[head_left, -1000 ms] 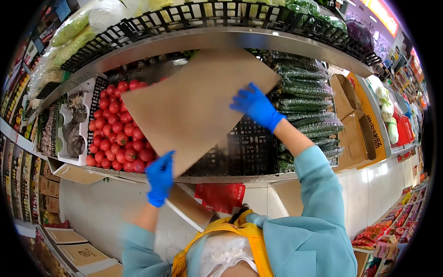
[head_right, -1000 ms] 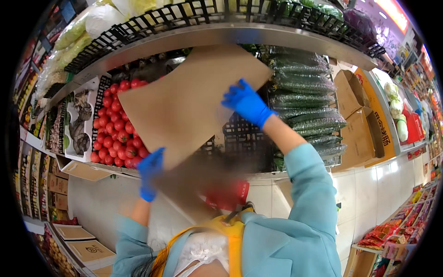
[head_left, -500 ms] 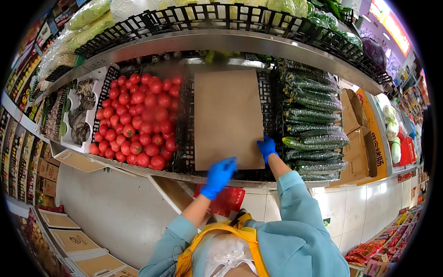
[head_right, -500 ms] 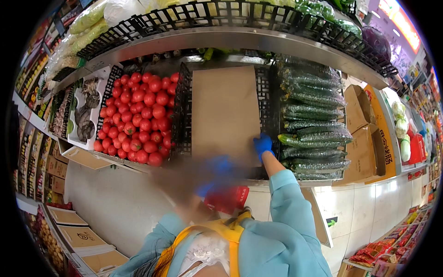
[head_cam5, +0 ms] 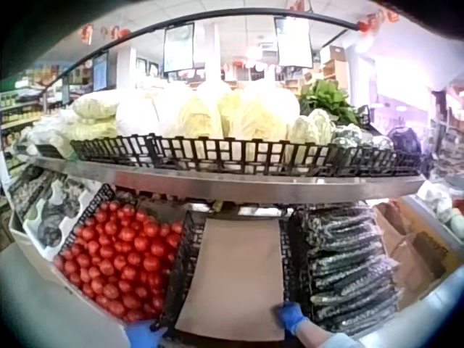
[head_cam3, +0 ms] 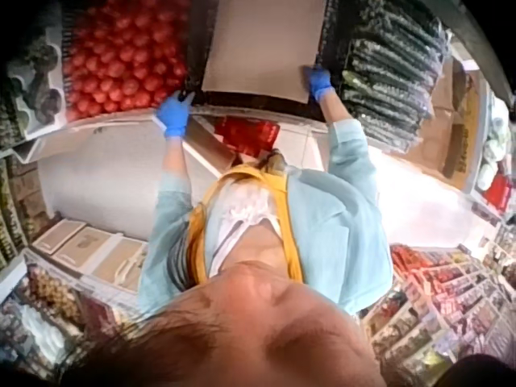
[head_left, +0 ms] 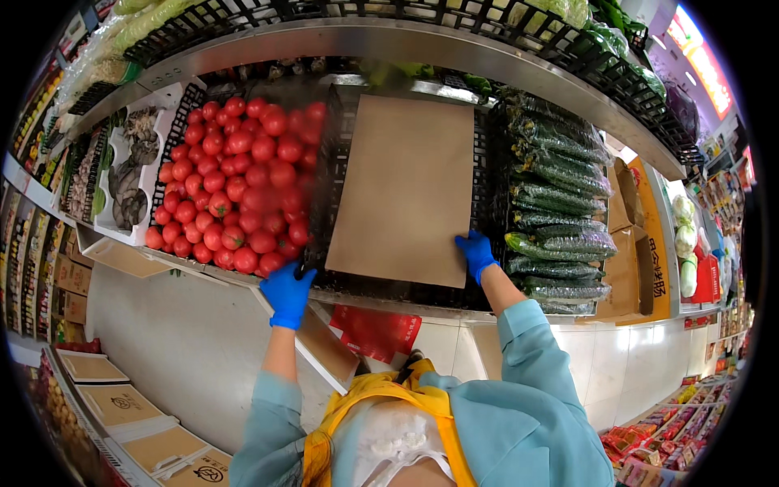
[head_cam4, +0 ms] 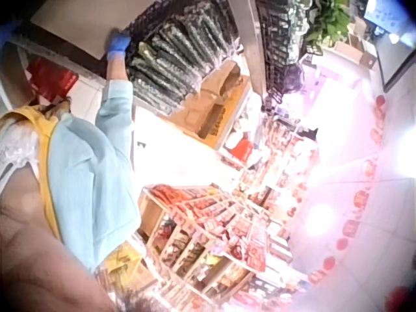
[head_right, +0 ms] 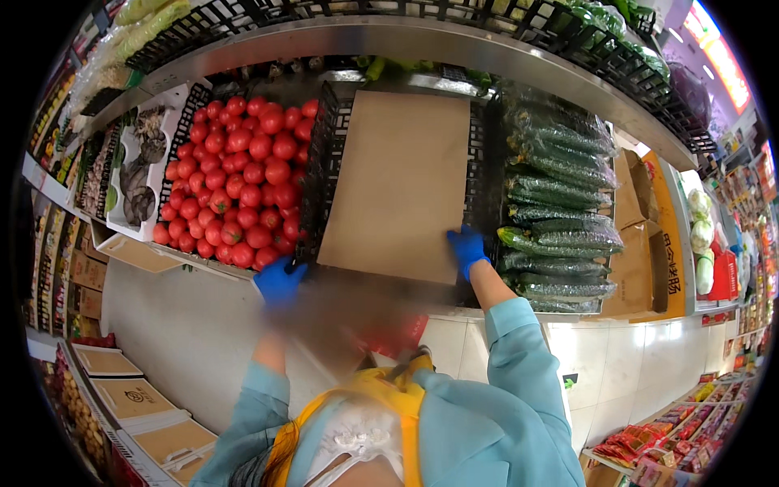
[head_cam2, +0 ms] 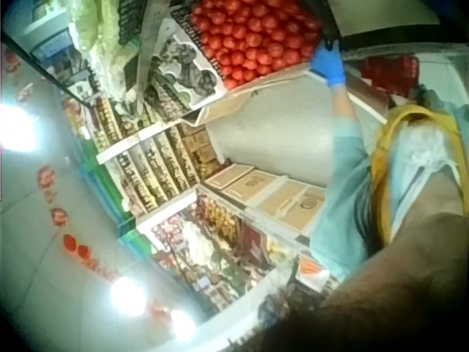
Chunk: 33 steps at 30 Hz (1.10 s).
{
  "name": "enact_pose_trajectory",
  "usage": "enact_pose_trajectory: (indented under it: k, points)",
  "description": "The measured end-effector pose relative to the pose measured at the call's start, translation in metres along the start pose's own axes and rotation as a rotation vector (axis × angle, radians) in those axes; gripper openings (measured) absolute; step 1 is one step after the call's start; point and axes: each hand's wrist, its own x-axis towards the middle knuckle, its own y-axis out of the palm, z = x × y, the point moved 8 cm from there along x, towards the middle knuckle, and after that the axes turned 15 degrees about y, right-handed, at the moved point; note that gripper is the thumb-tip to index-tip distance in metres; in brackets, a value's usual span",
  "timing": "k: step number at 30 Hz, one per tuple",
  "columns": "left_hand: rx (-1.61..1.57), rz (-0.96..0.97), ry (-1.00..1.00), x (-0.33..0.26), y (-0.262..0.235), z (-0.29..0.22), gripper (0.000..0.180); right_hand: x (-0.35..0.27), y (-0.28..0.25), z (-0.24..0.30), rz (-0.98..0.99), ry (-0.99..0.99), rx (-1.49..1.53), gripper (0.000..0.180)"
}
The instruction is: The person is stocking produce shelves in a grocery store. They pick up napa cabbages and place them on a display counter, then move to a shelf to arrange red tomatoes and cucumbers. The person also handles cardboard boxes and plastic bags, placing them on the shelves or in storage areas.
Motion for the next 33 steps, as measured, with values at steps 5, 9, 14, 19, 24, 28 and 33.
enact_pose_trajectory:
  k: [5, 9, 14, 19, 24, 28, 33]
  points:
    - [0.232, 0.109, 0.040, 0.013, 0.012, 0.010, 0.015, -0.024, -0.008, 0.034, -0.016, -0.047, -0.049, 0.021]
    - [0.256, -0.178, 0.190, 0.016, -0.005, -0.001, 0.015, -0.031, -0.019, 0.040, 0.009, -0.032, 0.037, 0.021]
    - [0.182, 0.001, 0.147, 0.016, 0.014, 0.009, 0.016, -0.035, -0.005, 0.020, -0.021, -0.059, -0.064, 0.020]
    - [0.014, -0.020, 0.043, 0.011, 0.005, 0.013, 0.020, -0.035, -0.002, 0.011, 0.019, 0.030, 0.097, 0.022]
    - [-0.129, -0.283, 0.096, 0.013, -0.024, -0.019, 0.033, -0.039, -0.010, 0.018, 0.083, 0.050, 0.266, 0.025]
    - [-0.370, 0.080, -0.150, 0.023, 0.024, -0.025, 0.037, -0.041, -0.013, 0.019, 0.144, 0.074, 0.333, 0.025]
    - [-0.921, 0.350, -0.161, 0.038, 0.107, -0.033, 0.032, -0.074, -0.031, 0.044, -0.348, -0.187, -0.508, 0.050]
